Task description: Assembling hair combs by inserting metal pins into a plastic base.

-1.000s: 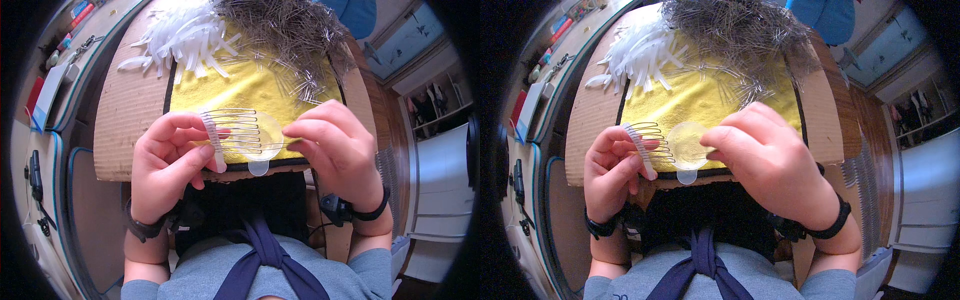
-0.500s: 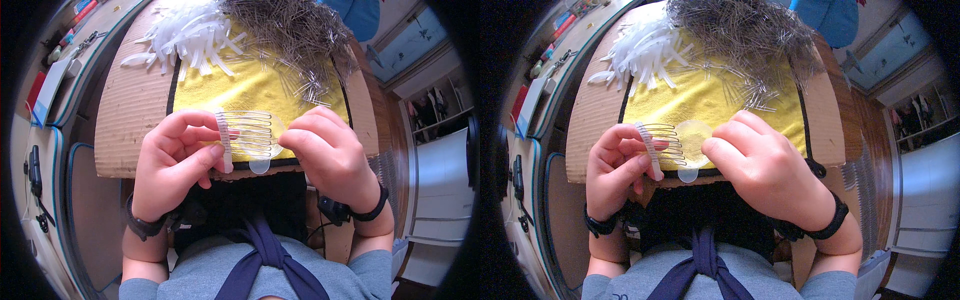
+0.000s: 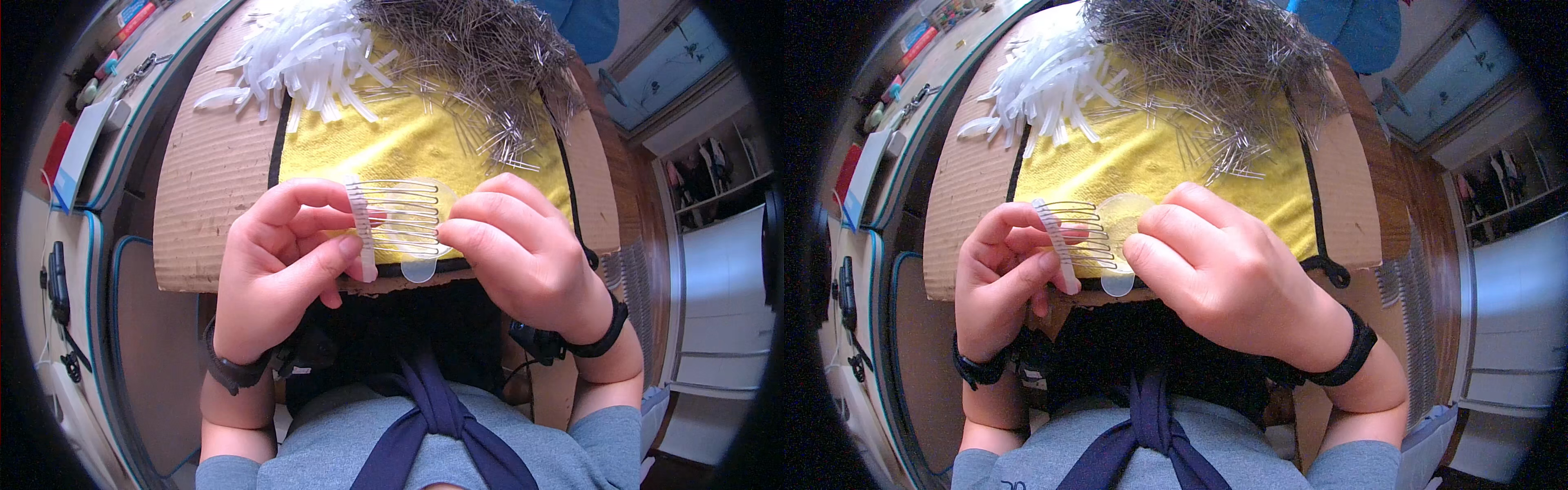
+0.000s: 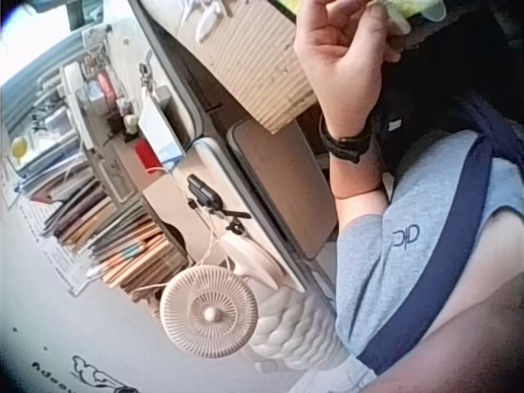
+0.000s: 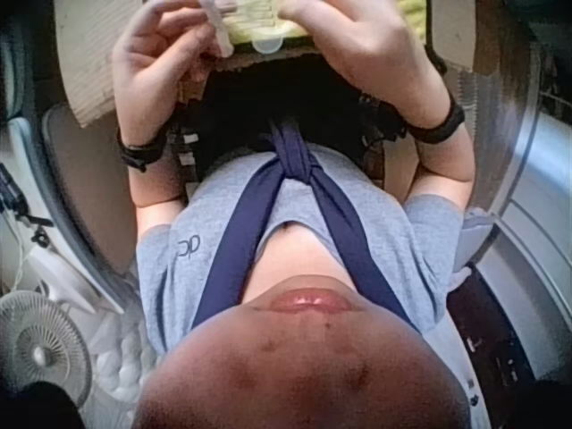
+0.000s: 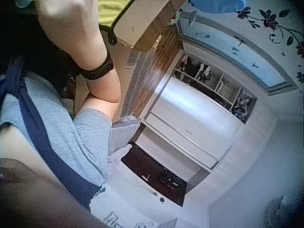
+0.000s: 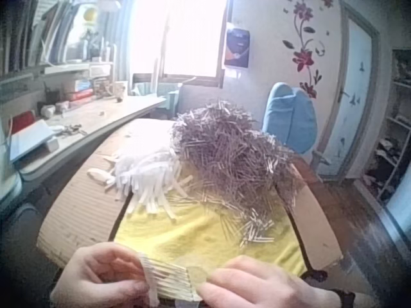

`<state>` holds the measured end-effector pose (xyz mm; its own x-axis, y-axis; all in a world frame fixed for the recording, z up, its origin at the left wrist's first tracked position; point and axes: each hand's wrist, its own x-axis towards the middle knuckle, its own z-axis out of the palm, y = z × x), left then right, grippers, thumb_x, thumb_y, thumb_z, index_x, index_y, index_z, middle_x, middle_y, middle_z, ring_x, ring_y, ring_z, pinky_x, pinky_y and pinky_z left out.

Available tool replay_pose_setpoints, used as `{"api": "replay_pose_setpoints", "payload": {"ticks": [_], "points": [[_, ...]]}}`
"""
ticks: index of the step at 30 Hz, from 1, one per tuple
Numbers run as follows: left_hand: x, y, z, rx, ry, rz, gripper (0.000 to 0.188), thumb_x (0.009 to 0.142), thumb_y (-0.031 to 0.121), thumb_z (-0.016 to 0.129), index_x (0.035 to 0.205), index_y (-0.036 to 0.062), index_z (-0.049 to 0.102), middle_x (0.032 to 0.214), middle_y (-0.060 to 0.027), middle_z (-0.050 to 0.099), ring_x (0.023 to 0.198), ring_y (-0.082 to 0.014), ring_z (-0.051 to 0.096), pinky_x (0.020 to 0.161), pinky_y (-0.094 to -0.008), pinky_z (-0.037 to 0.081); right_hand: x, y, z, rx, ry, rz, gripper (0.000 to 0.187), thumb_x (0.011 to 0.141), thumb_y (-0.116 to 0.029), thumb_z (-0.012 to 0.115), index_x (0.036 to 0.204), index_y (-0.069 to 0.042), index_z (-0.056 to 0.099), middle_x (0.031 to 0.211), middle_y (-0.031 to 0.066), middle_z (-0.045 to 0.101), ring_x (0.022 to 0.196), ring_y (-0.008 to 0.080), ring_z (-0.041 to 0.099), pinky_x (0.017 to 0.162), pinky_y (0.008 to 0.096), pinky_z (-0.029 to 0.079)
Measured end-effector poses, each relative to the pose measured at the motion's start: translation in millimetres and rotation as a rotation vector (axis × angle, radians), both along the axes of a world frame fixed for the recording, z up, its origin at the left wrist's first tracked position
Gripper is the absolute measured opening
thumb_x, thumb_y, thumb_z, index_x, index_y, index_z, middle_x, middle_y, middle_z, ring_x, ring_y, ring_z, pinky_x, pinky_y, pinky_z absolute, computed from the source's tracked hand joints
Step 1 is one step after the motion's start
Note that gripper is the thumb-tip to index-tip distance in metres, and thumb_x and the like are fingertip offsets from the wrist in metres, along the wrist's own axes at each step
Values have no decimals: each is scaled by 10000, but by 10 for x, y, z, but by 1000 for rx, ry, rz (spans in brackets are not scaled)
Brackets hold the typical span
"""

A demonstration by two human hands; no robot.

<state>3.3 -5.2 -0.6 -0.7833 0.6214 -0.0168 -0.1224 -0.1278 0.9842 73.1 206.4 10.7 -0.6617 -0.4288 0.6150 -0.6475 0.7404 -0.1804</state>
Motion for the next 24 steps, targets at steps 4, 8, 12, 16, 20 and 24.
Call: {"api": "replay_pose_setpoints", "payload": {"ticks": [4,8,12,16,20,24], "points": [[1,10,-7,-2,5,15,266,813,9,588,1063,-8,500,918,-112,629,701,-104,620,473,-149,454,-21,11,6,2,-23,36,239,591,71,615,824,43,571,784,128,556,662,271,543,591,334,465],[6,17,12,-8,21,19,250,816,10,579,1053,-9,504,933,-116,632,700,-107,619,471,-153,456,-73,18,-43,37,70,47,207,609,-63,574,798,14,543,752,106,533,685,244,538,595,311,473],[-16,37,12,-6,33,10,240,818,10,572,1048,-7,506,942,-120,634,698,-110,620,472,-156,459,-91,37,-47,-74,12,51,187,633,76,619,809,31,574,776,121,564,663,264,549,592,326,464],[-3,37,-24,46,36,85,243,816,-3,559,1052,-7,502,961,-137,627,689,-122,625,462,-157,460,-65,74,-34,-204,-13,-1,160,670,83,630,806,9,591,767,108,574,670,237,560,606,304,459],[-1,60,-71,144,61,232,295,813,14,544,1097,-14,465,1013,-206,600,637,-162,634,394,-145,421,23,37,-146,-679,-202,-96,79,724,35,624,791,-1,605,762,103,595,689,218,582,626,282,463],[-9,57,-76,154,54,245,311,813,13,541,1112,-14,460,1016,-205,596,644,-161,636,390,-144,420,51,31,-190,-695,-225,-171,71,724,10,647,782,-1,606,766,109,603,683,224,583,615,285,454]]}}
